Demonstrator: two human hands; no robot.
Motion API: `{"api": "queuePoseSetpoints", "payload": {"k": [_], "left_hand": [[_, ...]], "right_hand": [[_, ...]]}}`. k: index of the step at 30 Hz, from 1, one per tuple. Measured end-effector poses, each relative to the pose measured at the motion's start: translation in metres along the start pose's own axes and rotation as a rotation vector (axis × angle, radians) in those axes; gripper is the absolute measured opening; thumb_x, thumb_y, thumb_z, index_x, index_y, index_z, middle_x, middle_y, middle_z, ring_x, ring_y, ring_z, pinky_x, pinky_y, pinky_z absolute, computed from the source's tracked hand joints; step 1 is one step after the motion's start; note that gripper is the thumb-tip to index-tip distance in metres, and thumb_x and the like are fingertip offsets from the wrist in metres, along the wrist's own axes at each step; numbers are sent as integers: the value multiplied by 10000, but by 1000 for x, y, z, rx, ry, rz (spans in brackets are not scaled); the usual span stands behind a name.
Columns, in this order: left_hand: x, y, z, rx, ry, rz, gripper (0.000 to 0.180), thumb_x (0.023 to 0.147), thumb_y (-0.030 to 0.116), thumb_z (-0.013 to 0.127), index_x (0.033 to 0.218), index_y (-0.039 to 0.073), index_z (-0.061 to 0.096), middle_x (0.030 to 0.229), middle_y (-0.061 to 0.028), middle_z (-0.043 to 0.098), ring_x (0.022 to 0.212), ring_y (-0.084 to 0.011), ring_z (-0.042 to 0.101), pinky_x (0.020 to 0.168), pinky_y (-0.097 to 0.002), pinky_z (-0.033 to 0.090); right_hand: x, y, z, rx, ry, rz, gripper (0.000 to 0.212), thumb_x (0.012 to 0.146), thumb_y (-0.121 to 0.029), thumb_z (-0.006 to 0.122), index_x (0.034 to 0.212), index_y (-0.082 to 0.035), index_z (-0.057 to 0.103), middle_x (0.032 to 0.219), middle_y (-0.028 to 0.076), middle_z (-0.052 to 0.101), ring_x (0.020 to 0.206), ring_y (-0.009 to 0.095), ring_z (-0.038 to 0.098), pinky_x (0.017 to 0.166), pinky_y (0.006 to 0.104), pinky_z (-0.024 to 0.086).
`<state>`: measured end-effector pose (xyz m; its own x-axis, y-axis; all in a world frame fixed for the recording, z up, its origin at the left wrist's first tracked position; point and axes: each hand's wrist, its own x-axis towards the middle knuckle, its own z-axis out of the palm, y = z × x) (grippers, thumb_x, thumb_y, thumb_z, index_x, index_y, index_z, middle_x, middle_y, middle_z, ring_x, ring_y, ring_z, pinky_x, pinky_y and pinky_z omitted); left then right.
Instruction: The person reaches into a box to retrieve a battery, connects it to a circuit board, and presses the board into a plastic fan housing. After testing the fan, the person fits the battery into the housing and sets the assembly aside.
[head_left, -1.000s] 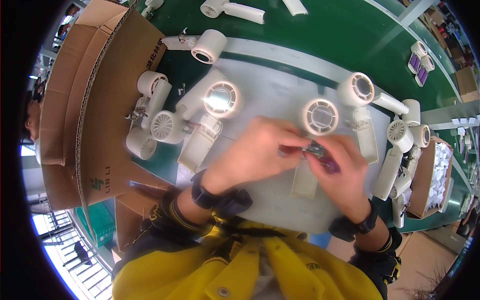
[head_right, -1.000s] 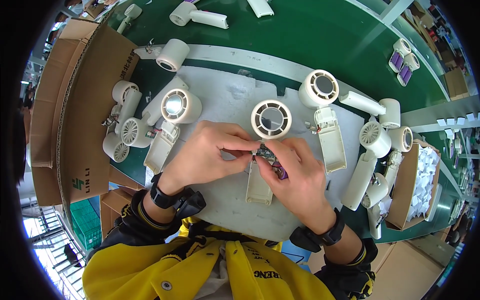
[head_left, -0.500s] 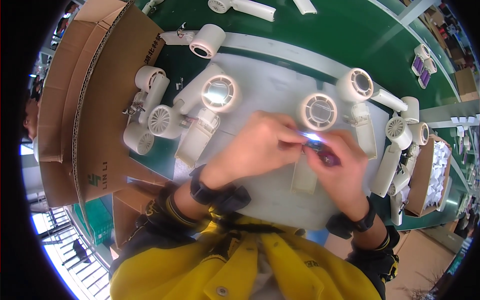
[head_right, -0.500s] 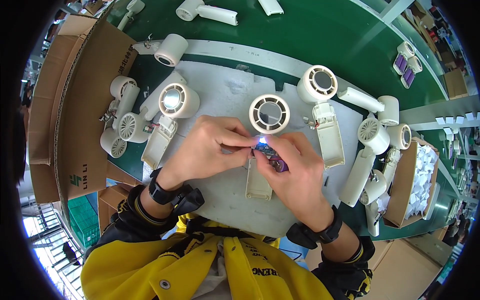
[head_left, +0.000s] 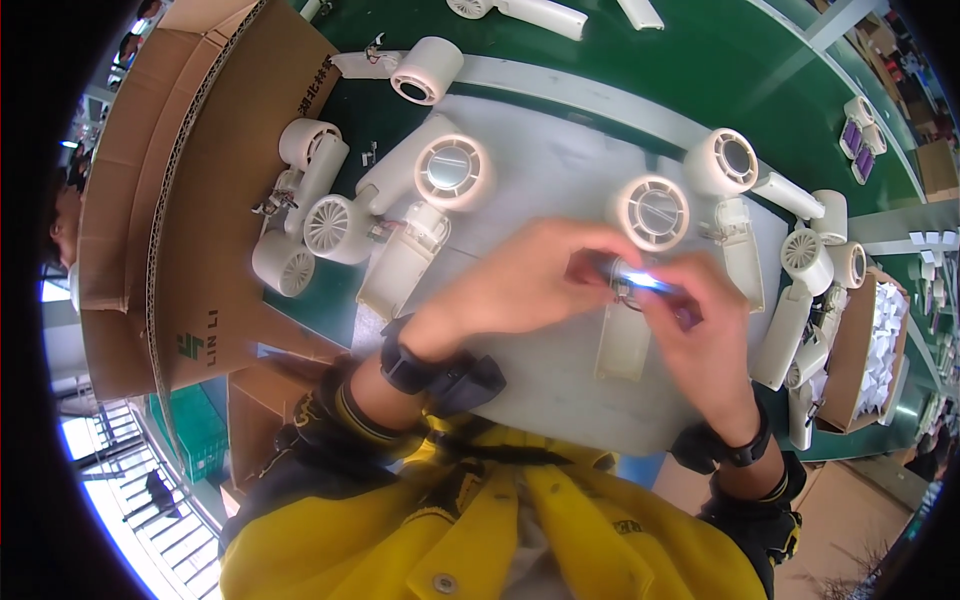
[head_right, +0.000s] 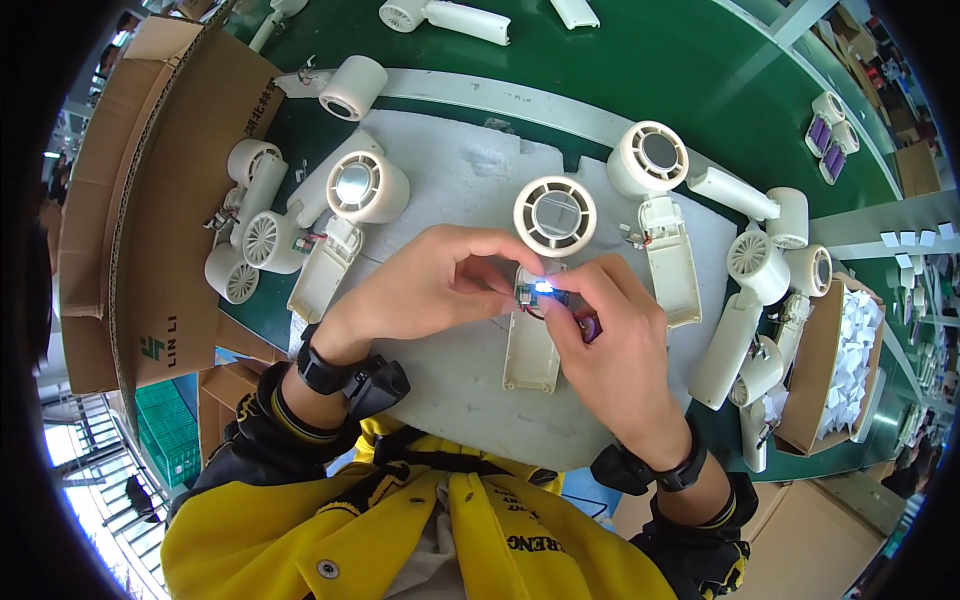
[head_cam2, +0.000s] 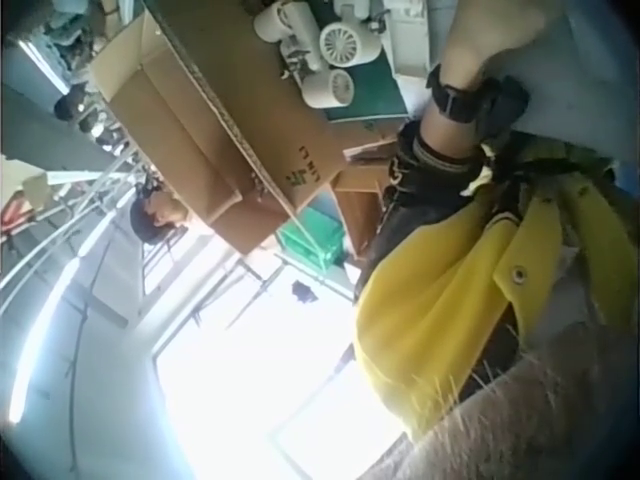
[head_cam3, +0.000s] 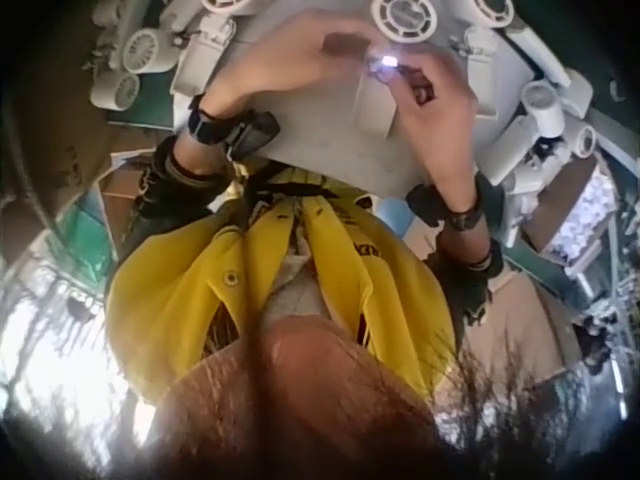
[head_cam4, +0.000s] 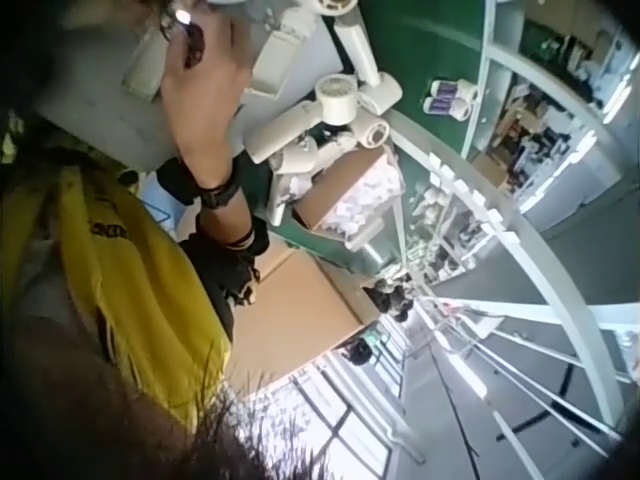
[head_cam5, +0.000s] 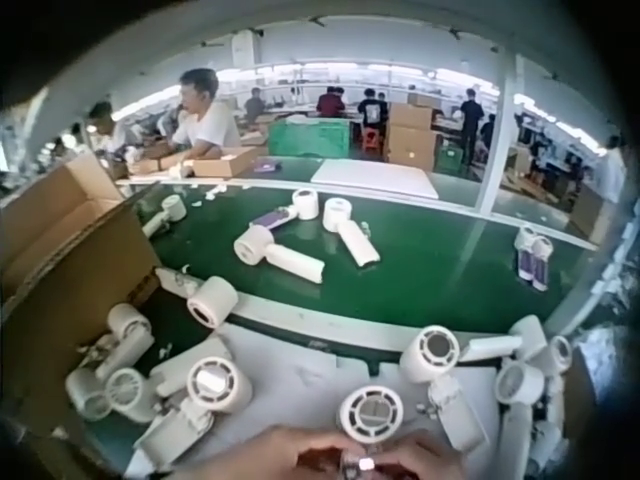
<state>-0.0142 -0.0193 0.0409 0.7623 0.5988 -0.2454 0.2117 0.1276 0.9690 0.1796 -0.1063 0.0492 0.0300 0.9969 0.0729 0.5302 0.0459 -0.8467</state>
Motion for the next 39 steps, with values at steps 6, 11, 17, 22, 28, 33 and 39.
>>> {"api": "queuePoseSetpoints", "payload": {"k": [6, 11, 17, 22, 28, 33, 39], "left_hand": [[1, -3, 2, -13, 10, 7, 308, 877, -96, 615, 1164, 14, 640, 1072, -35, 655, 954, -91, 620, 848, -253, 526], [1, -3, 4, -1, 24, 16, 302, 880, -95, 617, 1162, 12, 639, 1080, -38, 657, 961, -93, 622, 848, -255, 528], [2, -3, 7, -44, 43, 23, 282, 882, -95, 616, 1144, 6, 645, 1065, -40, 662, 959, -94, 626, 844, -256, 529], [4, -5, 9, 9, 101, 61, 274, 858, -89, 620, 1108, 5, 683, 998, -64, 697, 906, -116, 665, 784, -262, 542], [5, -6, 10, 301, 168, 275, 292, 815, -66, 635, 1066, 44, 735, 946, -112, 712, 807, -197, 697, 699, -292, 552], [5, -4, 10, 419, 143, 339, 286, 810, -39, 649, 1041, 90, 760, 940, -130, 702, 767, -242, 688, 668, -317, 549], [7, -4, 10, 311, 159, 292, 272, 833, -8, 665, 1059, 111, 761, 965, -134, 690, 787, -238, 679, 683, -323, 541]], "right_hand": [[-2, 2, 3, -54, 33, -54, 161, 808, 6, 723, 953, -15, 655, 896, 109, 623, 653, 225, 662, 550, 319, 511], [-2, 1, 1, -93, 36, -56, 164, 800, 5, 723, 948, -16, 656, 890, 112, 623, 634, 241, 646, 549, 330, 509], [-2, 0, 0, -105, 35, -50, 161, 800, 3, 724, 945, -21, 658, 881, 113, 622, 622, 253, 635, 546, 339, 505], [-1, 3, 1, -151, 40, -97, 157, 802, -7, 731, 940, -25, 659, 881, 117, 624, 624, 255, 637, 545, 340, 506], [-1, 3, 1, -106, 27, 26, 223, 804, -33, 748, 971, -13, 602, 849, 128, 628, 637, 258, 656, 549, 330, 523], [1, 1, -6, -188, -145, 107, 307, 808, -85, 775, 1006, -16, 551, 814, 134, 627, 623, 267, 661, 534, 328, 524], [-1, 1, -7, -413, -145, -269, 424, 755, -172, 827, 1029, -36, 532, 940, 148, 621, 770, 275, 651, 602, 357, 523]]}}
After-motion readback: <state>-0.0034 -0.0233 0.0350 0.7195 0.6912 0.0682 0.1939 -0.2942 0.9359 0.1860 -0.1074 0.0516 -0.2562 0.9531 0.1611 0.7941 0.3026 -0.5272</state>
